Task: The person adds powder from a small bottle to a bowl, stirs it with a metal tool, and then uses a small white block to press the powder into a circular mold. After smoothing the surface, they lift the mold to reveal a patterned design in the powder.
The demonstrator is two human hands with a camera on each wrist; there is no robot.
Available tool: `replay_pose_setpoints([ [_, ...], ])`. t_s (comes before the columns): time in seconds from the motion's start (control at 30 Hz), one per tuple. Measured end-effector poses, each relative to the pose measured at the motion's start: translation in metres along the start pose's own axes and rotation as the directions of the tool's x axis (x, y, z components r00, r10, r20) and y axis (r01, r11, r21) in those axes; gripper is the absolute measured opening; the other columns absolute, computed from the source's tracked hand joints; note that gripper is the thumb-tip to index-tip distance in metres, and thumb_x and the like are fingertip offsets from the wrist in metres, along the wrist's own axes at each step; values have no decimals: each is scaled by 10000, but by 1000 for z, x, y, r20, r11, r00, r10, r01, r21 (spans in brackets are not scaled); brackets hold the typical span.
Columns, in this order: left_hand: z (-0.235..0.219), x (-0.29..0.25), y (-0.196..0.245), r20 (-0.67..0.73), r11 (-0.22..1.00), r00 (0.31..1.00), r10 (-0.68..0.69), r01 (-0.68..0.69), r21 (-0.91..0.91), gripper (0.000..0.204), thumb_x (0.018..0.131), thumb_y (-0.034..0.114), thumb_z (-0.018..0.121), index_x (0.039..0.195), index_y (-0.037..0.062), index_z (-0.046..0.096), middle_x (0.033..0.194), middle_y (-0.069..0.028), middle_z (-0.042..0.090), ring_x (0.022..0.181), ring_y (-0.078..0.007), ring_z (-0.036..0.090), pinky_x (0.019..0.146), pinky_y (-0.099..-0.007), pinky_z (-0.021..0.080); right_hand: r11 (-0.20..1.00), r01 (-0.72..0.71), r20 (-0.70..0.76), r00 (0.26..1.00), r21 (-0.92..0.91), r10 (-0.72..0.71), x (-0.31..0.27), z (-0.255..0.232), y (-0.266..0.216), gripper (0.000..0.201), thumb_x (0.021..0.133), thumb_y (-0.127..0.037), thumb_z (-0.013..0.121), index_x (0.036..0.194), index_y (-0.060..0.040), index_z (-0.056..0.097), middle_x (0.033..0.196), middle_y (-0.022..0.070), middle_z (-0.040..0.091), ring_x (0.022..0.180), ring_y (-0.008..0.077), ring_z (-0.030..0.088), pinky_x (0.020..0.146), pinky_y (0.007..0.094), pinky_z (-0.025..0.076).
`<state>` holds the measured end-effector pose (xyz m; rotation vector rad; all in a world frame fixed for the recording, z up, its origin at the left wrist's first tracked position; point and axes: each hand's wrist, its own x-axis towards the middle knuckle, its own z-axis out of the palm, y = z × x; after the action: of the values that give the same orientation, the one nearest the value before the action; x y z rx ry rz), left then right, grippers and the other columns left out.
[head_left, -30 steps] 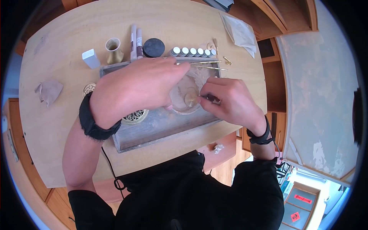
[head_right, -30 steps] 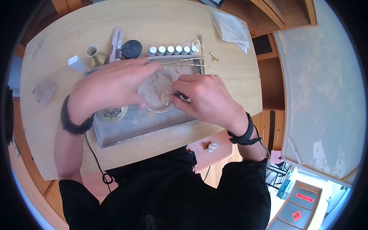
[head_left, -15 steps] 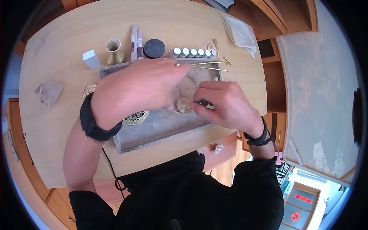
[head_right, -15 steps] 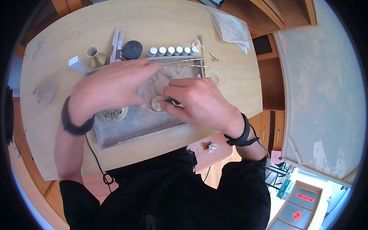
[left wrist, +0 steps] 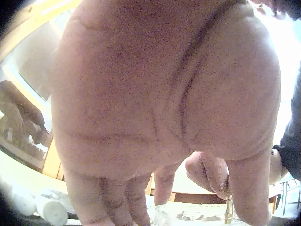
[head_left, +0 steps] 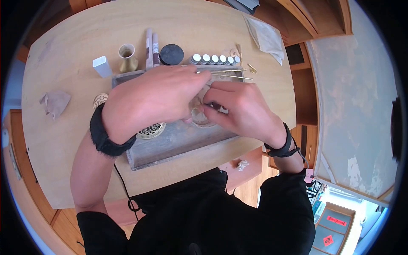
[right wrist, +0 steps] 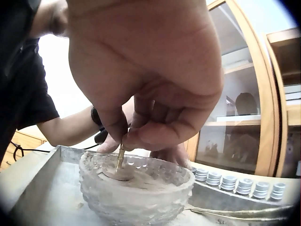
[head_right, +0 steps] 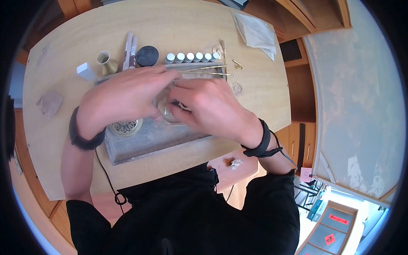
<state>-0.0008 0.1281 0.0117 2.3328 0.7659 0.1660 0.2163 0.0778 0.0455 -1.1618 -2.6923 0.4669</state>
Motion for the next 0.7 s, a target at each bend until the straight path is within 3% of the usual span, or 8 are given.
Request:
replay_pose_setpoints([
  [0.07, 1, 0, -2, -14, 1000, 1000, 7, -7, -11, 623, 711, 118, 889, 1242, -9, 590, 1163, -172, 662, 1197, -375, 645, 977, -467, 521, 1000, 6, -125, 992, -11, -8, 4, 3, 3, 80, 865, -132, 748, 880, -65, 705, 804, 81, 674, 691, 319, 684, 590, 435, 540],
  [0.17, -2, 0, -1, -3, 1000, 1000, 4, -4, -18, 592, 719, 113, 890, 1216, -17, 596, 1145, -174, 661, 1181, -382, 647, 977, -466, 518, 999, -12, -153, 988, -32, 7, 9, 5, 10, 83, 866, -136, 748, 895, -69, 708, 807, 85, 689, 702, 320, 692, 600, 437, 548],
  [0.7, -1, 0, -1, 0, 1000, 1000, -18, 18, 7, 672, 727, 123, 886, 1312, -13, 584, 1207, -181, 668, 1218, -376, 644, 1004, -464, 519, 978, -167, -94, 983, -125, 156, 0, -6, 19, 152, 884, -185, 760, 872, -53, 686, 802, 94, 690, 725, 333, 685, 622, 444, 544],
])
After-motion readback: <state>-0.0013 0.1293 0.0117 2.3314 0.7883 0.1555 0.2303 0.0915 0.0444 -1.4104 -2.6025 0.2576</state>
